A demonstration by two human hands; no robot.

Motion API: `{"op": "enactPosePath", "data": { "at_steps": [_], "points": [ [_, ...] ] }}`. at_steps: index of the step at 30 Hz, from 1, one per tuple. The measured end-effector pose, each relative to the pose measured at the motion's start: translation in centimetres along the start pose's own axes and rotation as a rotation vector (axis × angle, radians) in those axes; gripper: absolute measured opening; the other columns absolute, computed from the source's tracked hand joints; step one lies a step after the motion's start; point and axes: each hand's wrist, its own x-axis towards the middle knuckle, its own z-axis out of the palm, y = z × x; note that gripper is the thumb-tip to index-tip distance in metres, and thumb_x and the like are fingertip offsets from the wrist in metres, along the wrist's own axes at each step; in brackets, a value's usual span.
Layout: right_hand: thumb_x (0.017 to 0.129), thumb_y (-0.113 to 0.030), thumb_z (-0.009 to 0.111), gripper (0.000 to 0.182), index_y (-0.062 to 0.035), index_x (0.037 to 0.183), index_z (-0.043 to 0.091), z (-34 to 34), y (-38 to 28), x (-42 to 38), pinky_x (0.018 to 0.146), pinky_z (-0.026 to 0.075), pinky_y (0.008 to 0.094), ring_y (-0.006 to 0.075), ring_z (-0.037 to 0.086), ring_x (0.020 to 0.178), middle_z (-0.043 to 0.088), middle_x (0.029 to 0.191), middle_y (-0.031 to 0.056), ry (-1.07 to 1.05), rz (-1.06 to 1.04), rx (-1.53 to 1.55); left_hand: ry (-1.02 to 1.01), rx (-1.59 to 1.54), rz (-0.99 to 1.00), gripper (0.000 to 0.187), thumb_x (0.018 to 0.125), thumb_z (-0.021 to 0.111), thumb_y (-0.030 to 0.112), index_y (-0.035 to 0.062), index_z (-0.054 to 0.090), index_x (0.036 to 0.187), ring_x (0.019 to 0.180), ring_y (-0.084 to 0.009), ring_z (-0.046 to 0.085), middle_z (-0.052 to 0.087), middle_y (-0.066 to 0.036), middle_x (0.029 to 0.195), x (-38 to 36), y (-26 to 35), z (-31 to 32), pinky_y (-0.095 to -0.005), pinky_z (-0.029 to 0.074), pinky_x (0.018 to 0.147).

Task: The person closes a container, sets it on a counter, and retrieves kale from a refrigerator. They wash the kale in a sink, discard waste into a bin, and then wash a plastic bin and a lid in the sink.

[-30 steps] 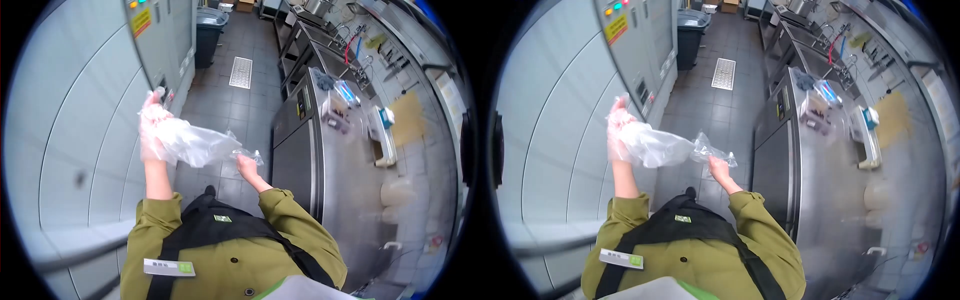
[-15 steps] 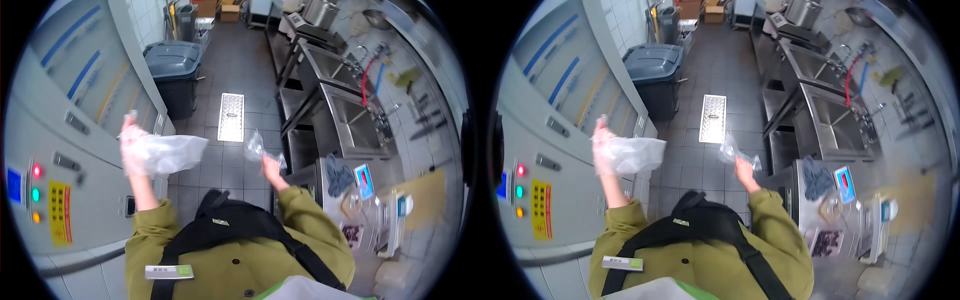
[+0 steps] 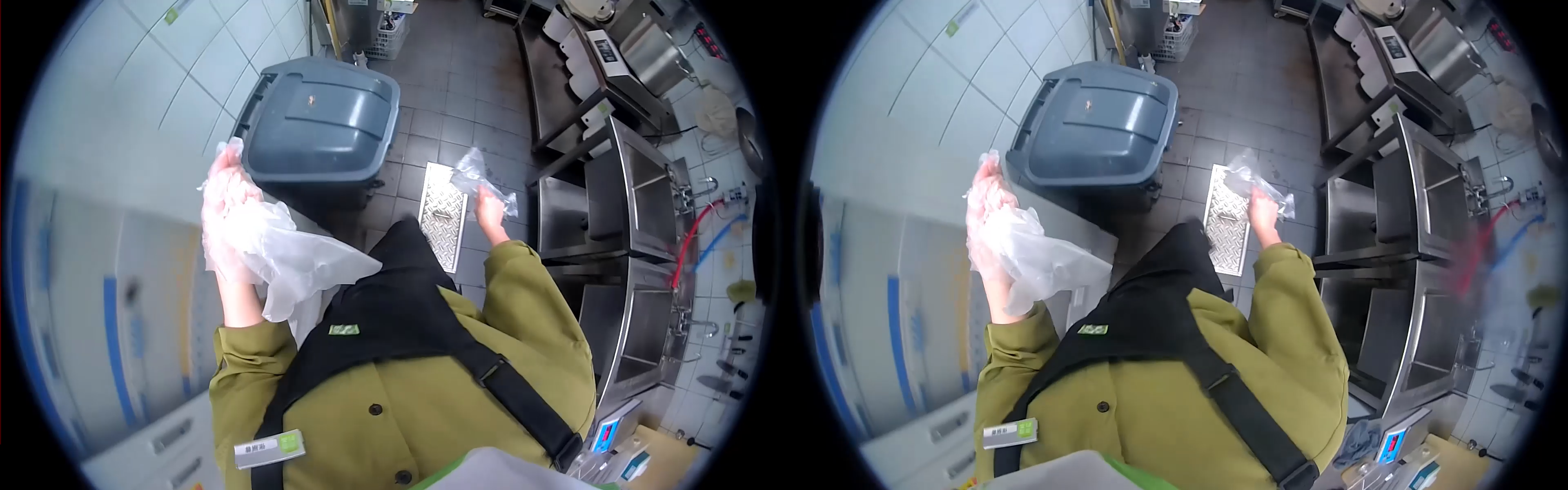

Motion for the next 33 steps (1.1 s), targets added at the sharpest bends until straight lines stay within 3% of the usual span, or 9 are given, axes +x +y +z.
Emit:
{"op": "enactPosePath", "data": {
  "at_steps": [3, 9, 15, 19, 23, 26, 30, 32, 33],
  "points": [
    [0.073, -0.009, 0.049, 0.021, -0.0072, 0.094, 0.054, 3.1, 0.9, 4.7, 0.051, 0.046, 0.0411, 0.0306, 0.059, 0.059, 0.060, 0.070, 0.0134, 0.058, 0.081, -0.056, -0.247, -0.040, -0.172, 0.018, 0.087, 0.041, 0.003, -0.0034, 0.043, 0.104, 0.045, -0.0035, 0.023, 0.026, 0.004, 0.058, 7.9, 0.0, 1.6, -0.0170, 0.024, 0.043],
    [0.071, -0.007, 0.051, 0.013, -0.0077, 0.084, 0.052, 7.1, 2.7, 13.9, 0.052, 0.047, 0.0413, 0.0298, 0.060, 0.061, 0.060, 0.070, 0.0119, -0.021, 0.267, -0.145, -0.015, -0.209, -0.117, 0.020, 0.088, 0.040, 0.005, -0.0033, 0.042, 0.106, 0.048, -0.0037, 0.027, 0.030, 0.003, 0.062, 12.8, -0.3, -0.9, -0.0167, 0.027, 0.045],
    [0.073, -0.009, 0.045, 0.036, -0.0022, 0.109, 0.047, 8.9, -3.5, 26.4, 0.077, 0.044, 0.0363, 0.0252, 0.055, 0.095, 0.054, 0.108, 0.0136, -0.215, -0.282, -0.032, 0.103, -0.123, -0.091, 0.023, 0.088, 0.040, 0.005, -0.0037, 0.041, 0.109, 0.051, -0.0038, 0.029, 0.032, 0.003, 0.064, 16.8, -1.6, -0.7, -0.0165, 0.028, 0.047],
    [0.071, -0.013, 0.048, 0.034, -0.0009, 0.102, 0.054, 9.1, -11.1, 29.6, 0.082, 0.044, 0.0340, 0.0248, 0.055, 0.095, 0.057, 0.104, 0.0131, 0.324, -0.878, 0.001, 0.144, -0.108, -0.064, 0.025, 0.088, 0.040, 0.006, -0.0040, 0.041, 0.111, 0.052, -0.0040, 0.030, 0.033, 0.002, 0.066, 17.2, -2.4, -1.0, -0.0163, 0.029, 0.048],
    [0.071, -0.015, 0.050, 0.031, -0.0020, 0.099, 0.058, 7.9, -14.3, 30.6, 0.078, 0.045, 0.0318, 0.0227, 0.056, 0.089, 0.058, 0.101, 0.0109, 0.097, -0.952, -0.137, 0.174, -0.139, -0.047, 0.027, 0.088, 0.040, 0.006, -0.0043, 0.040, 0.113, 0.054, -0.0041, 0.032, 0.035, 0.002, 0.068, 17.4, -2.9, -1.3, -0.0161, 0.029, 0.049],
    [0.069, -0.013, 0.052, 0.031, -0.0025, 0.098, 0.058, 4.5, -11.9, 30.1, 0.075, 0.046, 0.0308, 0.0222, 0.057, 0.087, 0.059, 0.099, 0.0096, 0.434, -0.906, 0.043, 0.177, -0.146, -0.043, 0.029, 0.088, 0.040, 0.006, -0.0045, 0.039, 0.114, 0.055, -0.0042, 0.033, 0.036, 0.002, 0.069, 17.6, -4.2, -0.6, -0.0160, 0.030, 0.050],
    [0.067, -0.013, 0.052, 0.028, -0.0050, 0.093, 0.059, 4.3, -11.9, 26.9, 0.074, 0.045, 0.0305, 0.0223, 0.056, 0.084, 0.060, 0.091, 0.0067, 0.604, -0.792, 0.416, 0.174, -0.152, -0.023, 0.031, 0.088, 0.040, 0.007, -0.0048, 0.038, 0.116, 0.057, -0.0043, 0.034, 0.038, 0.001, 0.071, 17.8, -5.2, 0.3, -0.0158, 0.031, 0.051],
    [0.071, -0.011, 0.052, 0.023, -0.0069, 0.093, 0.059, 8.4, -14.6, 24.1, 0.078, 0.045, 0.0340, 0.0234, 0.056, 0.085, 0.060, 0.088, 0.0063, 0.539, -0.903, 0.571, 0.156, -0.145, -0.012, 0.032, 0.088, 0.040, 0.007, -0.0050, 0.038, 0.117, 0.057, -0.0043, 0.035, 0.038, 0.001, 0.071, 18.7, -5.6, 0.9, -0.0157, 0.031, 0.051],
    [0.073, -0.012, 0.052, 0.022, -0.0066, 0.093, 0.059, 10.3, -16.0, 23.5, 0.081, 0.043, 0.0353, 0.0242, 0.055, 0.089, 0.060, 0.090, 0.0071, 0.273, -0.968, 0.504, 0.148, -0.127, -0.004, 0.032, 0.088, 0.039, 0.007, -0.0050, 0.038, 0.118, 0.058, -0.0044, 0.035, 0.039, 0.001, 0.072, 19.2, -5.6, 1.2, -0.0157, 0.031, 0.052]
  ]
}}
